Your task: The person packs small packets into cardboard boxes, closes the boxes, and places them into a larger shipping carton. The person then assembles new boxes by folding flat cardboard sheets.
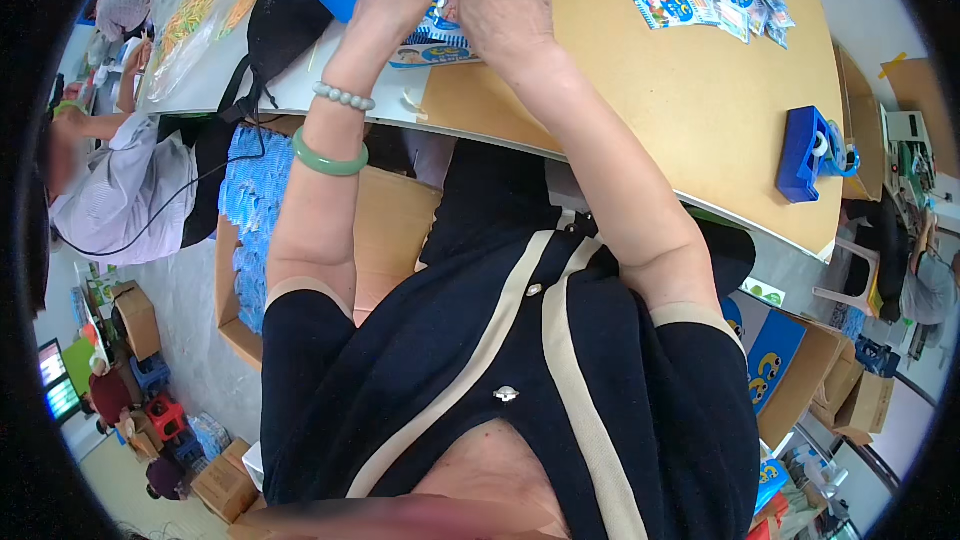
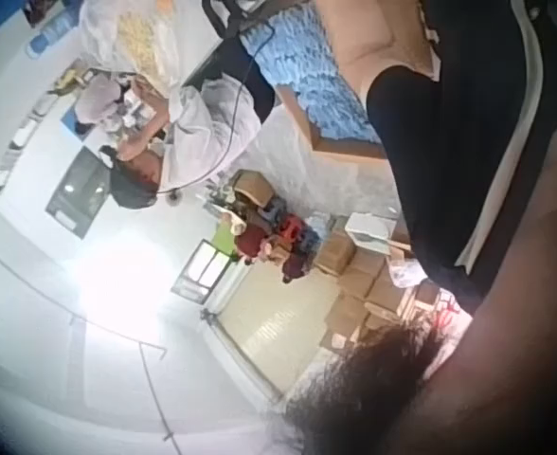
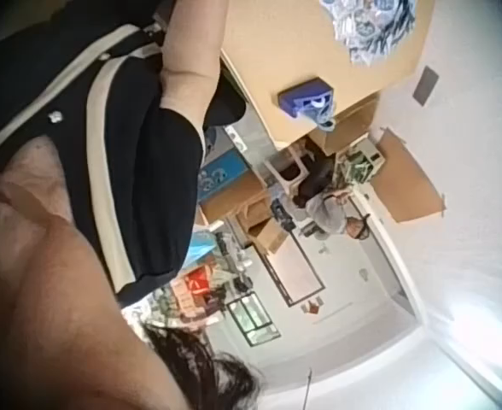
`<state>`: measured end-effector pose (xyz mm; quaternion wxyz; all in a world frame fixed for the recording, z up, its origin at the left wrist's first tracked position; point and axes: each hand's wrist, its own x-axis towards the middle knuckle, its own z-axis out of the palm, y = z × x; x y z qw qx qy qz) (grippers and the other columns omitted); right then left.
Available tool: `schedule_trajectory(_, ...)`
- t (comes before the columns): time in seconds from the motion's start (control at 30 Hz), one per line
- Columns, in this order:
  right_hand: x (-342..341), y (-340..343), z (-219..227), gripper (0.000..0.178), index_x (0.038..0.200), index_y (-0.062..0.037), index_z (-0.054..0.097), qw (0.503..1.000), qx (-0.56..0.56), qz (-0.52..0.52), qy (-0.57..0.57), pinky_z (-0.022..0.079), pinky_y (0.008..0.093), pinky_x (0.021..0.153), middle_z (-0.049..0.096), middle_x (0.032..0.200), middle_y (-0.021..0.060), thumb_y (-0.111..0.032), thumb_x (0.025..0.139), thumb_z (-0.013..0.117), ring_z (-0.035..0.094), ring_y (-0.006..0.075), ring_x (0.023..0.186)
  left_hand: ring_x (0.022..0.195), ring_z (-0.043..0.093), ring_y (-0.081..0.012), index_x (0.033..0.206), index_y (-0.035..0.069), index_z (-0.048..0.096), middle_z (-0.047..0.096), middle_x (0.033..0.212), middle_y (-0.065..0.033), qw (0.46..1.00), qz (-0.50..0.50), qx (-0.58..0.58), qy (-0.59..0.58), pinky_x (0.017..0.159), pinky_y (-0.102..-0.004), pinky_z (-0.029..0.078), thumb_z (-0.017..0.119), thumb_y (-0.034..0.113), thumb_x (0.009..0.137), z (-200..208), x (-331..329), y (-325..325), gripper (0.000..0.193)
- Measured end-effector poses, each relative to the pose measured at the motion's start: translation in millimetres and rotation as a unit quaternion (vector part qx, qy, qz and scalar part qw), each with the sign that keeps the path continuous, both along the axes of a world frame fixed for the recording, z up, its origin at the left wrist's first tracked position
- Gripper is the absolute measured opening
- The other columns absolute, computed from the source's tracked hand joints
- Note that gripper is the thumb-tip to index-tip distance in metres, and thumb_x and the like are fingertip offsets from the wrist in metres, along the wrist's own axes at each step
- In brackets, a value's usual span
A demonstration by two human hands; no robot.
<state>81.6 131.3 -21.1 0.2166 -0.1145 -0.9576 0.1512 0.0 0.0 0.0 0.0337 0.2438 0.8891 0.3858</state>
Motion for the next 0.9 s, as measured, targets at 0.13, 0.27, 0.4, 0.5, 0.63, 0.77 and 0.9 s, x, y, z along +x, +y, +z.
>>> schedule_trajectory(0.13,30.8,-2.8,4.7,0.035,0.115,-0.0101,0.056,0.963,0.183,0.013,0.197,0.033,0.0505,0.105,0.063,0.109,0.0125,-0.030,0.087,0.066,0.055,0.0272,0.109,0.097,0.061,-0.0465,0.119,-0.008,0.046,0.062,0.100,-0.0350,0.933,-0.096,0.269,0.219,0.084,-0.0513,0.049,0.063,0.030,0.087,2.1,19.3,-4.5,0.052)
schedule_trajectory(0.27,55.2,-20.7,13.3,0.036,0.115,-0.0057,0.055,0.988,0.143,0.049,0.017,0.033,0.0518,0.104,0.063,0.106,0.0135,-0.029,0.088,0.064,0.055,0.0278,0.109,0.097,0.060,-0.0466,0.117,-0.008,0.047,0.061,0.102,-0.0347,0.998,0.050,-0.023,-0.015,0.083,-0.0524,0.049,0.061,0.024,0.089,12.1,7.6,3.6,0.045)
schedule_trajectory(0.4,50.6,-40.6,14.4,0.036,0.112,-0.0016,0.054,0.971,0.237,0.013,0.002,0.030,0.0548,0.106,0.063,0.103,0.0159,-0.030,0.091,0.060,0.053,0.0292,0.114,0.104,0.061,-0.0454,0.117,-0.007,0.056,0.062,0.110,-0.0324,0.983,0.007,-0.146,0.114,0.090,-0.0480,0.048,0.053,0.037,0.095,-19.6,-22.5,6.4,0.049)
schedule_trajectory(0.5,39.3,-38.1,12.6,0.036,0.112,0.0000,0.054,0.967,0.254,0.010,-0.017,0.026,0.0581,0.108,0.063,0.105,0.0183,-0.031,0.093,0.058,0.050,0.0298,0.119,0.100,0.063,-0.0448,0.115,-0.007,0.057,0.065,0.102,-0.0309,0.983,-0.010,-0.163,0.078,0.087,-0.0488,0.049,0.055,0.036,0.094,-7.2,-20.1,10.2,0.048)
schedule_trajectory(0.63,43.6,-18.8,7.7,0.036,0.114,0.0007,0.053,0.983,0.173,0.054,-0.019,0.024,0.0599,0.109,0.063,0.106,0.0182,-0.028,0.093,0.057,0.048,0.0302,0.123,0.100,0.062,-0.0454,0.112,-0.007,0.057,0.065,0.101,-0.0312,0.989,0.024,-0.132,0.058,0.086,-0.0481,0.050,0.055,0.035,0.094,-4.7,-14.4,8.2,0.046)
schedule_trajectory(0.77,51.8,-15.3,-2.6,0.035,0.116,0.0007,0.051,0.977,0.187,0.049,0.084,0.023,0.0616,0.108,0.063,0.107,0.0145,-0.025,0.093,0.057,0.050,0.0297,0.122,0.100,0.063,-0.0436,0.116,-0.007,0.056,0.065,0.102,-0.0312,0.997,-0.057,-0.032,0.051,0.085,-0.0455,0.051,0.057,0.036,0.093,-9.8,-24.1,0.1,0.049)
schedule_trajectory(0.9,60.2,-20.7,18.7,0.036,0.120,-0.0010,0.050,0.983,0.180,0.011,-0.035,0.024,0.0619,0.108,0.062,0.112,0.0125,-0.023,0.093,0.057,0.050,0.0295,0.122,0.093,0.060,-0.0475,0.113,-0.007,0.050,0.061,0.102,-0.0328,0.999,-0.045,0.016,0.024,0.083,-0.0516,0.049,0.058,0.019,0.091,-14.8,-12.8,16.2,0.035)
